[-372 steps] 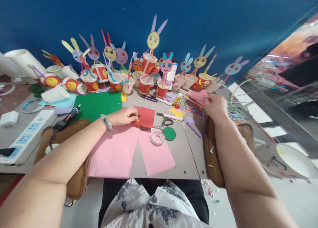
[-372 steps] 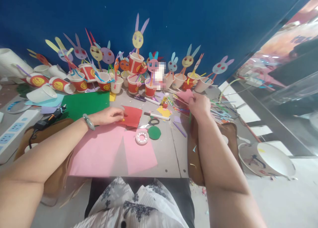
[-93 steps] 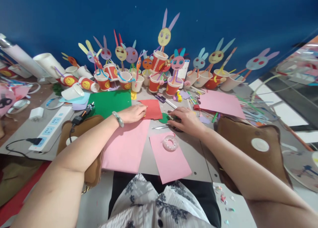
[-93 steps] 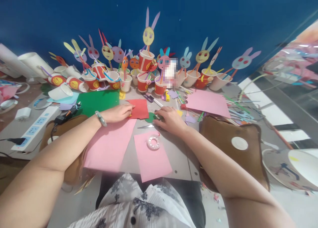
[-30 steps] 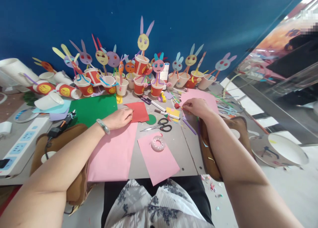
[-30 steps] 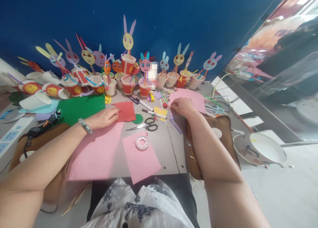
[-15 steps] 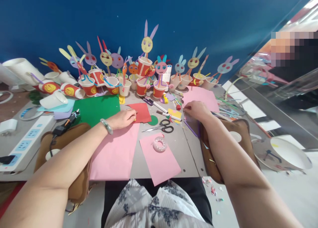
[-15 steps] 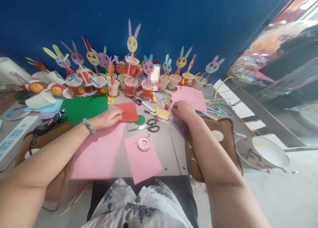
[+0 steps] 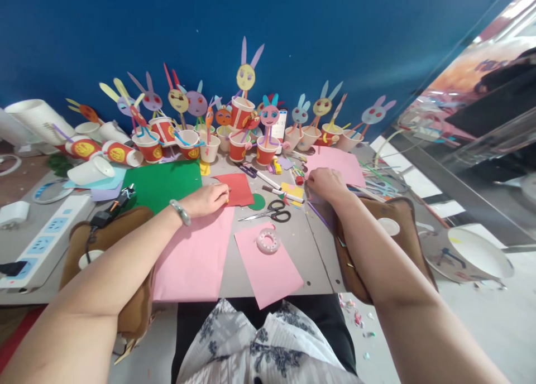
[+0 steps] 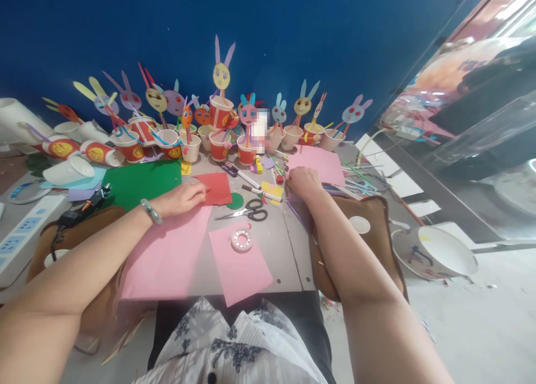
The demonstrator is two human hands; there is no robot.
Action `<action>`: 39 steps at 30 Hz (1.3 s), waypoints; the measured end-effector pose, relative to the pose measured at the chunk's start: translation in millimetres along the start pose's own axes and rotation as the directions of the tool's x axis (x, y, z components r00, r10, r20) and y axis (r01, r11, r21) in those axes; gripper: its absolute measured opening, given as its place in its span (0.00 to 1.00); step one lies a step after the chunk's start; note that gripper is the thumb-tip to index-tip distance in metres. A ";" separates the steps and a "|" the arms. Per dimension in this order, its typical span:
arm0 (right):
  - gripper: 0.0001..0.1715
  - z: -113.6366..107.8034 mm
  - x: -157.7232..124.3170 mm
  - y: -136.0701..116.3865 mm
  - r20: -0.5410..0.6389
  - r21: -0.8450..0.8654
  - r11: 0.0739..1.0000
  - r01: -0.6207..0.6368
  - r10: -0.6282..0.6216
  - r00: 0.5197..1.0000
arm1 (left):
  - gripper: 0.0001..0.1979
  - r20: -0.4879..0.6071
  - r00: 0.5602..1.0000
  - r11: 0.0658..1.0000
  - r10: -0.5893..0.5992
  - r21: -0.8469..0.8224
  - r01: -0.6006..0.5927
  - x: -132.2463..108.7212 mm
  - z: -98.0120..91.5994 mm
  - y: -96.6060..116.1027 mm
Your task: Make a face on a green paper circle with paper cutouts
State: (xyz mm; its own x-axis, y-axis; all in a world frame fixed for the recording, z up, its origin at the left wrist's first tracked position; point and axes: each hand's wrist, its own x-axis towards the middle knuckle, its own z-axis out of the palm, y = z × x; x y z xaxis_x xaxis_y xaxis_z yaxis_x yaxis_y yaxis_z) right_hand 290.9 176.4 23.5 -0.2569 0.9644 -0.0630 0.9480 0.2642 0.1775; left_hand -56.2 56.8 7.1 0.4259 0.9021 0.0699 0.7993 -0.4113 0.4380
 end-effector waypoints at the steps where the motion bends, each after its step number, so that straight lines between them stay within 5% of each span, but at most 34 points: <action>1: 0.20 -0.2 -0.5 -0.8 -0.004 0.000 1.000 0.001 -0.001 1.000 | 0.10 -0.001 1.000 1.000 -0.002 -0.005 0.002 0.0 0.5 -0.1; 9: 0.19 2.7 -2.2 -0.8 -0.058 0.032 0.999 0.001 0.001 0.998 | 0.10 -0.002 1.000 1.000 -0.007 -0.004 0.007 -0.2 -0.1 1.2; 14: 0.15 7.2 0.1 11.4 -0.232 0.314 0.946 -0.078 0.156 0.960 | 0.10 0.022 0.999 0.998 -0.026 0.066 0.025 -0.6 -1.8 1.4; 18: 0.09 5.6 -0.4 18.4 -0.253 0.544 0.837 -0.067 0.239 0.937 | 0.10 0.022 0.998 0.990 -0.058 0.127 0.055 -1.0 -3.6 1.0; 25: 0.07 -4.6 -8.7 12.6 -0.135 0.877 0.480 0.015 0.217 0.967 | 0.10 -0.047 0.994 0.965 -0.103 0.239 0.111 -0.7 -5.6 1.0; 29: 0.06 -9.4 -12.7 1.7 -0.164 0.904 0.415 0.103 0.115 0.980 | 0.10 -0.092 0.989 0.970 -0.114 0.207 0.131 1.0 -3.7 3.4; 33: 0.08 -16.7 -23.9 -18.8 -0.145 0.925 0.341 0.164 -0.082 0.986 | 0.10 -0.078 0.985 0.988 -0.154 -0.036 0.152 2.3 -0.7 8.0; 39: 0.13 -29.6 -51.8 -63.2 -0.105 0.939 0.235 0.250 -0.498 0.861 | 0.10 -0.024 0.990 0.933 -0.139 -0.338 0.123 3.7 8.4 14.6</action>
State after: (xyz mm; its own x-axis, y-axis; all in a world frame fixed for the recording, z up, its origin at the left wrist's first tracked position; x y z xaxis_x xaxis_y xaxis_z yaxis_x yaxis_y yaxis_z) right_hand 238.8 110.2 44.6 -0.7132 0.6998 -0.0397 0.3348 0.2903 -0.8965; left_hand -39.5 53.1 6.3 0.3000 0.9535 0.0296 0.6552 -0.2284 0.7201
